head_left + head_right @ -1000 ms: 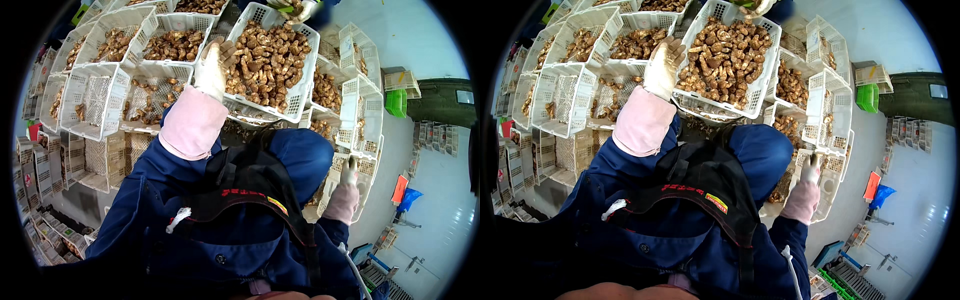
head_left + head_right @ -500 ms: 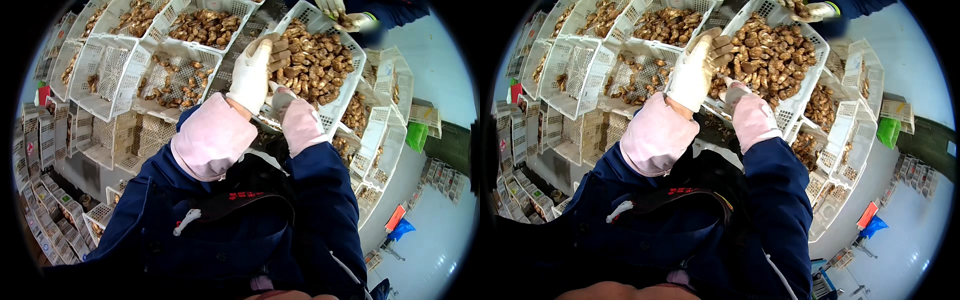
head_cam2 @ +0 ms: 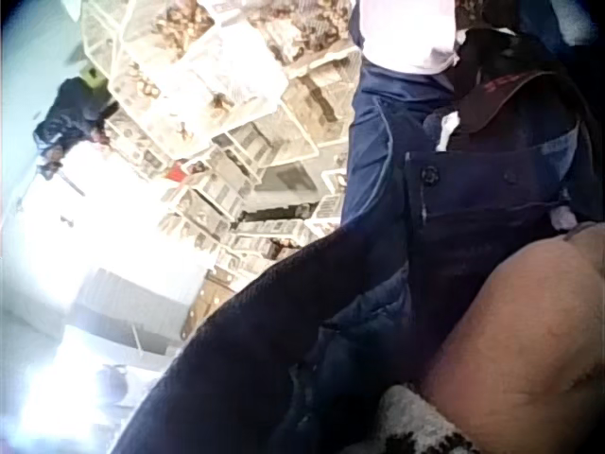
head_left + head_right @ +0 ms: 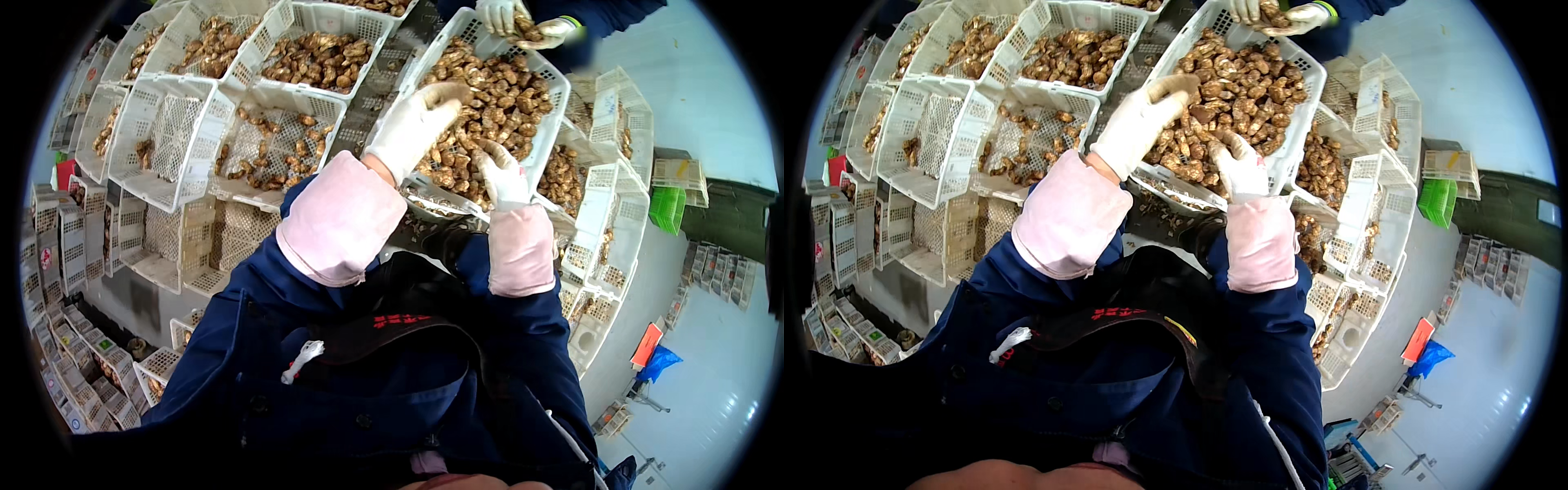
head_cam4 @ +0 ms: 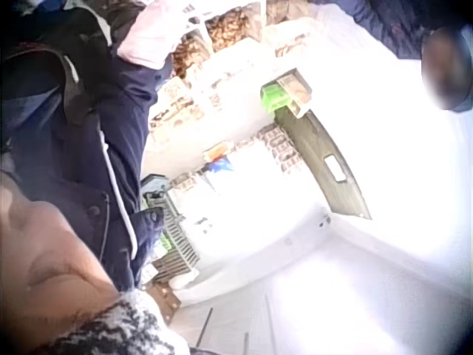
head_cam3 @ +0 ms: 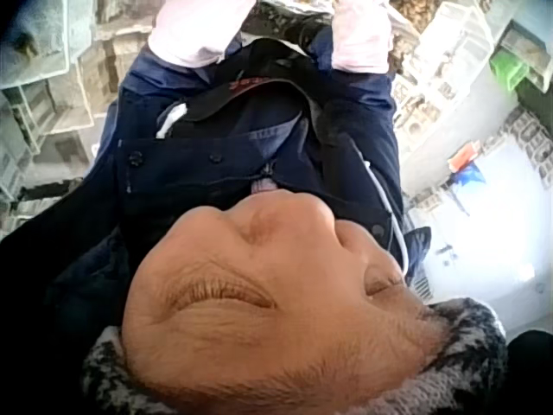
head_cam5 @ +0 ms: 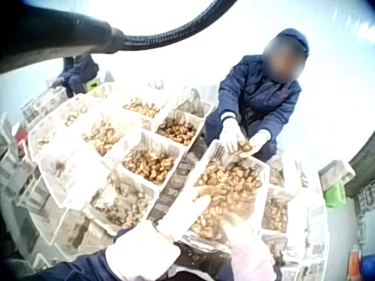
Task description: The person sorts ginger roots from a central crate into surrounding crates by hand, picking up individual pieces and placing them into different containers while wearing gloves.
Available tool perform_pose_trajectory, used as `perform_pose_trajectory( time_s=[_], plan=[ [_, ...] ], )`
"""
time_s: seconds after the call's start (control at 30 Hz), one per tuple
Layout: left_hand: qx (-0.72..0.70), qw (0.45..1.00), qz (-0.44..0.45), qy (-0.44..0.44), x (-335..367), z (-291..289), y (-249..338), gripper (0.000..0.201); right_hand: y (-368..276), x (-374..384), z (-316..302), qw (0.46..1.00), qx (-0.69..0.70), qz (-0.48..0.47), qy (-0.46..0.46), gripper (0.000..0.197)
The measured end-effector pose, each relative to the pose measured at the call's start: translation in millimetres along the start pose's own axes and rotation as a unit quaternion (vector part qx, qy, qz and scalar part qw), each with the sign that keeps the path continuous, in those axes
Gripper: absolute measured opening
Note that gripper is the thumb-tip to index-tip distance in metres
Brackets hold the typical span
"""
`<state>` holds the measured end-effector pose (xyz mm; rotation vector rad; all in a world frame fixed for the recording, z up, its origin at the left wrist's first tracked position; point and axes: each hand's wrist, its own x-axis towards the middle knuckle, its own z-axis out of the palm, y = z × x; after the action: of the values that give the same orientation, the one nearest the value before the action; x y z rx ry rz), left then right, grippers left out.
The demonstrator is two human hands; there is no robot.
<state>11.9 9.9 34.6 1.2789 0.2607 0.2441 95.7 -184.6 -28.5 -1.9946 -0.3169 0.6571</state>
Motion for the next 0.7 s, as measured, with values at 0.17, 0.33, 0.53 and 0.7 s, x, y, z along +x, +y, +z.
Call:
perform_pose_trajectory(
  time_s=[0.17, 0.33, 0.53, 0.7],
  plan=[
    [0.284, 0.942, 0.042, -0.172, -19.6, 9.4, -1.6, 0.034, -60.0, -61.6, -18.8, 0.984, 0.172, 0.043, 0.011, 0.038],
    [0.057, 0.989, -0.098, -0.097, -34.2, 18.9, 1.5, 0.030, -51.2, -86.4, -15.0, 0.935, 0.349, -0.050, 0.030, 0.050],
    [-0.055, 0.980, -0.124, -0.145, -56.9, 14.9, 9.4, 0.032, -85.7, -112.3, 18.2, 0.948, 0.316, -0.029, -0.017, 0.029],
    [-0.024, 0.961, -0.169, -0.218, -68.3, 27.2, 13.5, 0.053, -53.9, -92.2, 8.7, 0.919, 0.394, -0.006, -0.006, 0.021]
  ],
)
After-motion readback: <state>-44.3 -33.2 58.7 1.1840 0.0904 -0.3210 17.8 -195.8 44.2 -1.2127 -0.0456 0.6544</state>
